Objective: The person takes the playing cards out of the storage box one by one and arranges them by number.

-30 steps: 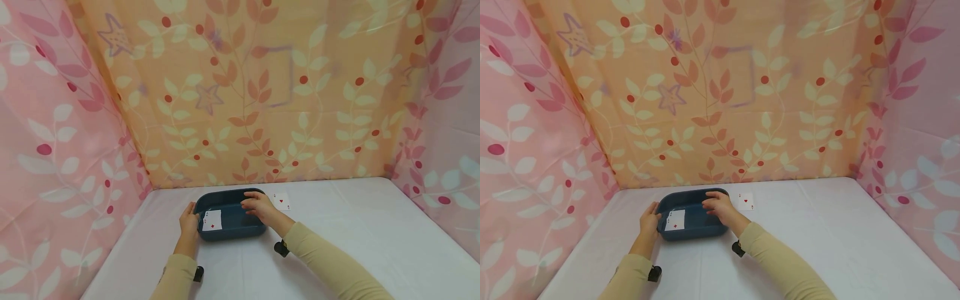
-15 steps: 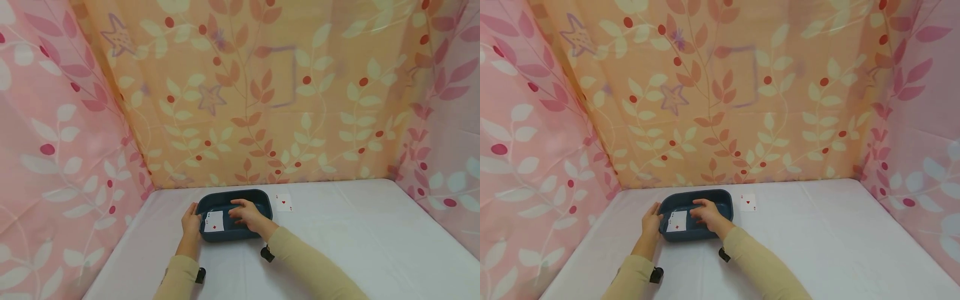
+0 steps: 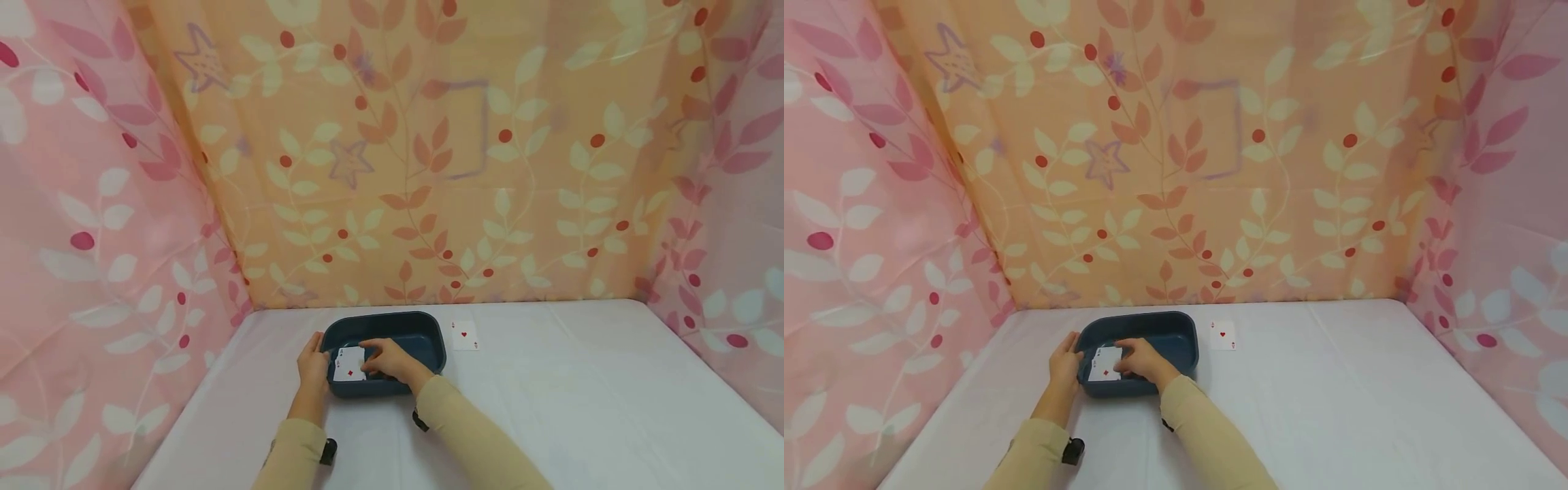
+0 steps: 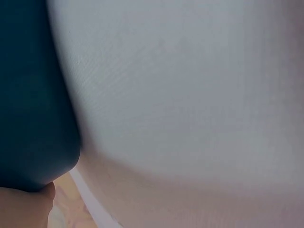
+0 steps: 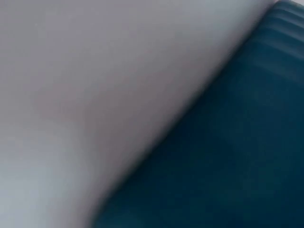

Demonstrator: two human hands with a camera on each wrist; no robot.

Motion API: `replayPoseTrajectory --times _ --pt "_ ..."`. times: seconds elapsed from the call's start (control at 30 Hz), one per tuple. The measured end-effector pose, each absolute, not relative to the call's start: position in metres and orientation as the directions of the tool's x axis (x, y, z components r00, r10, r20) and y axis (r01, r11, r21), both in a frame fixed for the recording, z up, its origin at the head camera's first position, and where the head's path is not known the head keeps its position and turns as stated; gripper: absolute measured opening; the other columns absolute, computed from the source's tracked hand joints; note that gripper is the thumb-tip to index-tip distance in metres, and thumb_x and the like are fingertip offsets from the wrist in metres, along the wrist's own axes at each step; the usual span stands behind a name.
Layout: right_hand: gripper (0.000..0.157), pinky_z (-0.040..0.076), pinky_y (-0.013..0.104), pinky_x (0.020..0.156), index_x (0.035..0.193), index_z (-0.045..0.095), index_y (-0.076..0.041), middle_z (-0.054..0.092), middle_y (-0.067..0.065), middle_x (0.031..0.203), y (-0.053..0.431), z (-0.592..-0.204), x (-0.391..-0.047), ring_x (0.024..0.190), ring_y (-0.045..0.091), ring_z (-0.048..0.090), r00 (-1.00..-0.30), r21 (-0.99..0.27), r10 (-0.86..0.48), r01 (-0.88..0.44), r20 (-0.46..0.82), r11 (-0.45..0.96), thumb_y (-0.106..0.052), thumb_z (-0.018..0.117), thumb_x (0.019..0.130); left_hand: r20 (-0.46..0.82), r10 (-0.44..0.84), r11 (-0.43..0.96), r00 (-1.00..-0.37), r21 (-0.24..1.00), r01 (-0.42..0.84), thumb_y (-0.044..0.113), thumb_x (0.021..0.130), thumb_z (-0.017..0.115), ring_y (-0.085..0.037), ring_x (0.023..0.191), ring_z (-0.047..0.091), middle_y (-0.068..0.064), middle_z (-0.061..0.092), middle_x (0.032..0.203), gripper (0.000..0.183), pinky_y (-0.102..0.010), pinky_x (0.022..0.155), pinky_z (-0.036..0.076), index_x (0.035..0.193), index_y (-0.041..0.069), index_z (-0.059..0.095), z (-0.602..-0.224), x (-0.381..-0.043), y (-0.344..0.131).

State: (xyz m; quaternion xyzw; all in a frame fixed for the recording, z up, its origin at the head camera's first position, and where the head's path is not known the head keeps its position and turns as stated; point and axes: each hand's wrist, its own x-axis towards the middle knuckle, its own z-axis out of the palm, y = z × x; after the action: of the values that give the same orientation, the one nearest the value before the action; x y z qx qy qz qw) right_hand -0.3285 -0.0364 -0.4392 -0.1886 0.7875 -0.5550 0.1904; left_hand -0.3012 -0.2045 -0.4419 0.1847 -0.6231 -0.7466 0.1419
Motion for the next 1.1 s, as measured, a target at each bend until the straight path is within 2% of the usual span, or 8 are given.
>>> replayPoseTrajectory --times 0.1,0.23,0.47,0.53,0.63,0.7,0.77,1.1 --pt "0.056 0.041 0.023 0.052 0.138 0.052 -0.002 0.064 0.005 0.081 -0.040 -0.440 -0.329 0.069 0.020 0.066 -0.843 -0.927 -0.529 -0.115 -0.099 0.357 -0.002 0.072 0.085 -0.095 -0.436 -0.180 -0.895 0.984 -0.017 -0.016 0.093 0.030 -0.030 0.145 0.020 -0.018 0.025 0.156 0.060 -0.041 0.117 0.016 0.151 -0.003 0.023 -0.442 -0.301 -0.204" --pt "0.059 0.038 0.021 0.051 0.140 0.051 -0.006 0.064 0.002 0.078 -0.043 -0.441 -0.332 0.064 0.012 0.061 -0.840 -0.921 -0.522 -0.072 -0.151 0.383 -0.004 0.073 0.085 -0.114 -0.438 -0.191 -0.892 0.981 -0.032 -0.016 0.094 0.030 -0.029 0.145 0.020 -0.018 0.024 0.156 0.060 -0.041 0.117 0.016 0.152 -0.002 0.022 -0.441 -0.303 -0.206" --pt "0.065 0.040 0.021 0.053 0.143 0.050 -0.009 0.064 0.003 0.071 -0.048 -0.444 -0.337 0.061 0.011 0.057 -0.841 -0.903 -0.503 -0.042 -0.198 0.427 -0.005 0.075 0.083 -0.121 -0.446 -0.193 -0.887 0.981 -0.037 -0.017 0.093 0.030 -0.029 0.145 0.020 -0.017 0.026 0.156 0.061 -0.041 0.117 0.016 0.152 -0.002 0.024 -0.441 -0.304 -0.207" --pt "0.066 0.046 0.024 0.060 0.143 0.050 -0.009 0.068 0.008 0.083 -0.049 -0.445 -0.340 0.068 0.013 0.058 -0.842 -0.879 -0.503 -0.078 -0.195 0.471 -0.005 0.076 0.082 -0.129 -0.444 -0.195 -0.887 0.980 -0.045 -0.016 0.094 0.031 -0.029 0.145 0.021 -0.017 0.026 0.156 0.060 -0.041 0.117 0.016 0.152 -0.002 0.024 -0.441 -0.305 -0.207" --pt "0.066 0.051 0.032 0.085 0.141 0.052 -0.008 0.066 0.017 0.114 -0.051 -0.448 -0.345 0.094 0.020 0.060 -0.837 -0.821 -0.526 -0.190 -0.152 0.539 -0.005 0.078 0.080 -0.134 -0.441 -0.198 -0.887 0.979 -0.049 -0.016 0.094 0.030 -0.029 0.145 0.021 -0.016 0.026 0.156 0.060 -0.041 0.117 0.017 0.152 -0.001 0.023 -0.441 -0.306 -0.206" --pt "0.066 0.045 0.039 0.099 0.139 0.054 -0.006 0.059 0.018 0.130 -0.054 -0.450 -0.350 0.113 0.026 0.056 -0.826 -0.773 -0.553 -0.280 -0.107 0.569 -0.005 0.079 0.078 -0.131 -0.443 -0.196 -0.887 0.979 -0.047 -0.016 0.095 0.031 -0.029 0.145 0.021 -0.016 0.027 0.156 0.060 -0.040 0.117 0.017 0.152 -0.001 0.024 -0.440 -0.306 -0.206" --pt "0.066 0.040 0.043 0.106 0.137 0.055 -0.004 0.055 0.020 0.136 -0.057 -0.453 -0.353 0.125 0.030 0.050 -0.818 -0.742 -0.571 -0.338 -0.073 0.579 -0.003 0.080 0.076 -0.122 -0.442 -0.200 -0.889 0.979 -0.035 -0.017 0.094 0.030 -0.029 0.144 0.021 -0.017 0.026 0.156 0.060 -0.040 0.117 0.017 0.152 -0.001 0.023 -0.439 -0.305 -0.206" --pt "0.062 0.044 0.039 0.101 0.131 0.062 -0.008 0.061 0.016 0.128 -0.068 -0.460 -0.359 0.114 0.028 0.057 -0.820 -0.611 -0.564 -0.396 -0.100 0.685 -0.006 0.083 0.073 -0.094 -0.458 -0.206 -0.884 0.979 0.002 -0.017 0.094 0.032 -0.029 0.144 0.024 -0.018 0.029 0.154 0.059 -0.039 0.116 0.019 0.151 -0.004 0.025 -0.449 -0.309 -0.205"
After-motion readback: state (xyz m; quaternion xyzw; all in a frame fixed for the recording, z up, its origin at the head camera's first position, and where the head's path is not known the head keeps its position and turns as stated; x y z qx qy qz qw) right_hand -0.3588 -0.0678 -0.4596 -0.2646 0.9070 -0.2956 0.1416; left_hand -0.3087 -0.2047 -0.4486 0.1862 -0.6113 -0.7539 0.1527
